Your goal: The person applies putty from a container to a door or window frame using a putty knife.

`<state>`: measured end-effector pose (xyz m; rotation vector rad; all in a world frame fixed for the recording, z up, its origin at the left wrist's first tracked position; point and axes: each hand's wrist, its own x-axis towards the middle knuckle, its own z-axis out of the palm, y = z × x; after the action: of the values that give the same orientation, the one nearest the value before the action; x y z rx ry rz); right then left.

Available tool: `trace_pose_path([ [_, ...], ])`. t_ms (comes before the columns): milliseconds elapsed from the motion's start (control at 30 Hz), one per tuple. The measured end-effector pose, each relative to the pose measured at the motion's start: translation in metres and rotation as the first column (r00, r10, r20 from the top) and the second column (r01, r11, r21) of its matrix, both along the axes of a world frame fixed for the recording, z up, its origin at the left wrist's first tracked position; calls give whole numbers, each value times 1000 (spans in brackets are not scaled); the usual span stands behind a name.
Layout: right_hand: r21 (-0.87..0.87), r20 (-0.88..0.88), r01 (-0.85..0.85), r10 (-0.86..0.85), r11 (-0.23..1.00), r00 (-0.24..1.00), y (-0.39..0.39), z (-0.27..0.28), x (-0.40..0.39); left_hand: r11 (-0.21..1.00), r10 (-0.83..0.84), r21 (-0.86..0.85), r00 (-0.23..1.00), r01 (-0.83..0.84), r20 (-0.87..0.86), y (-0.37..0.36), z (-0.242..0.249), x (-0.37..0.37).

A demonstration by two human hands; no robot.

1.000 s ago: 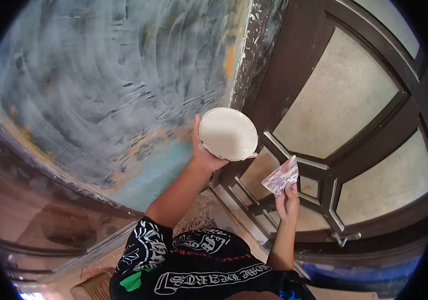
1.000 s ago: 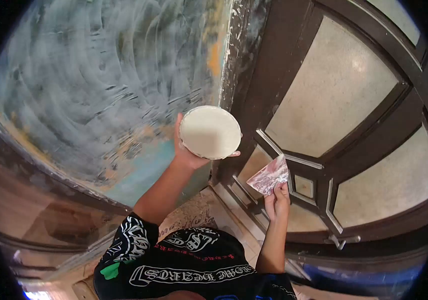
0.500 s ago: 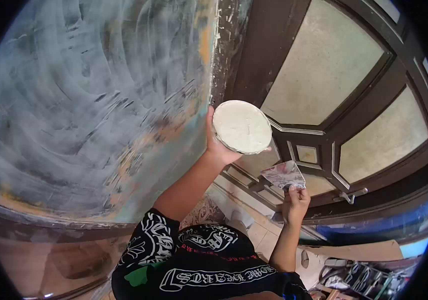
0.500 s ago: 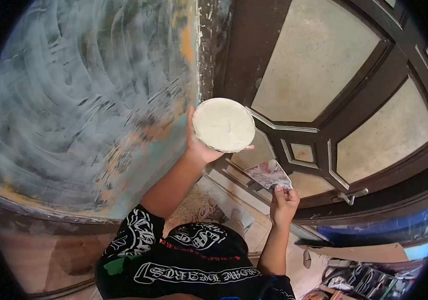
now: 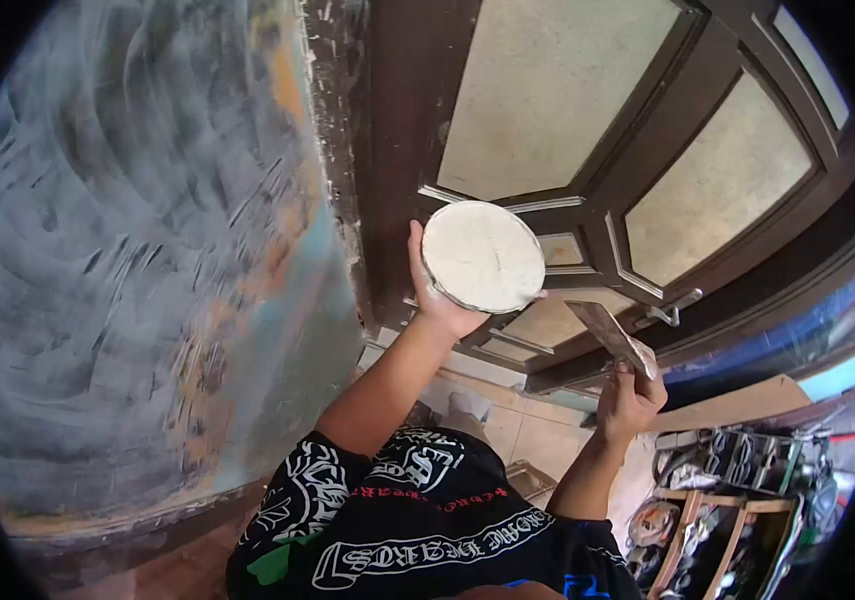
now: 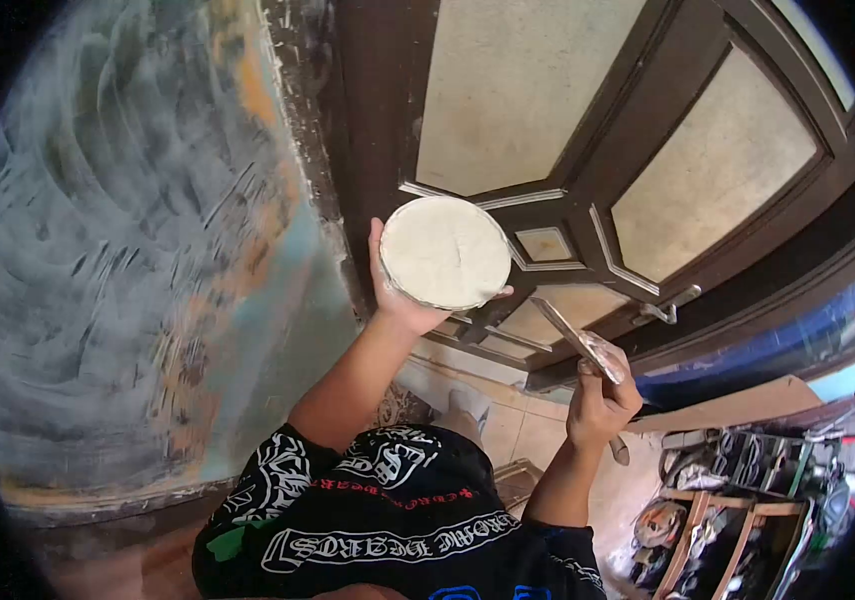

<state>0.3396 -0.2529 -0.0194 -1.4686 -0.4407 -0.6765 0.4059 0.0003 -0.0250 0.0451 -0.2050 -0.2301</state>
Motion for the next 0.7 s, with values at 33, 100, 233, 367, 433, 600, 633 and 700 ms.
trace_pose_path([
  [33,-48,69,-62,65,997,995,-3,2,-2,1000,-13,7,1000,13,9,-2,-4,1],
  [100,-73,81,-54,60,996,995,-4,3,-9,999,-15,38,999,17,-31,-11,-9,3],
  [233,-91,132,-53,64,994,989,-7,0,-14,997,-59,37,997,61,-52,-27,-10,9],
  [367,-68,190,5,8,998,982,-17,8,-21,996,-88,32,996,88,-7,-44,10,29],
  [433,-56,223,38,-24,998,974,-23,11,-24,994,-109,11,994,109,25,-52,21,44],
  [600,-101,304,246,-205,964,930,-26,30,-26,988,-156,18,980,155,127,-69,48,64],
  [633,-127,342,282,-225,951,912,-27,35,-26,986,-164,31,976,161,141,-71,51,64],
  [700,-145,425,359,-270,922,864,-23,48,-23,978,-208,30,968,206,141,-76,49,60],
])
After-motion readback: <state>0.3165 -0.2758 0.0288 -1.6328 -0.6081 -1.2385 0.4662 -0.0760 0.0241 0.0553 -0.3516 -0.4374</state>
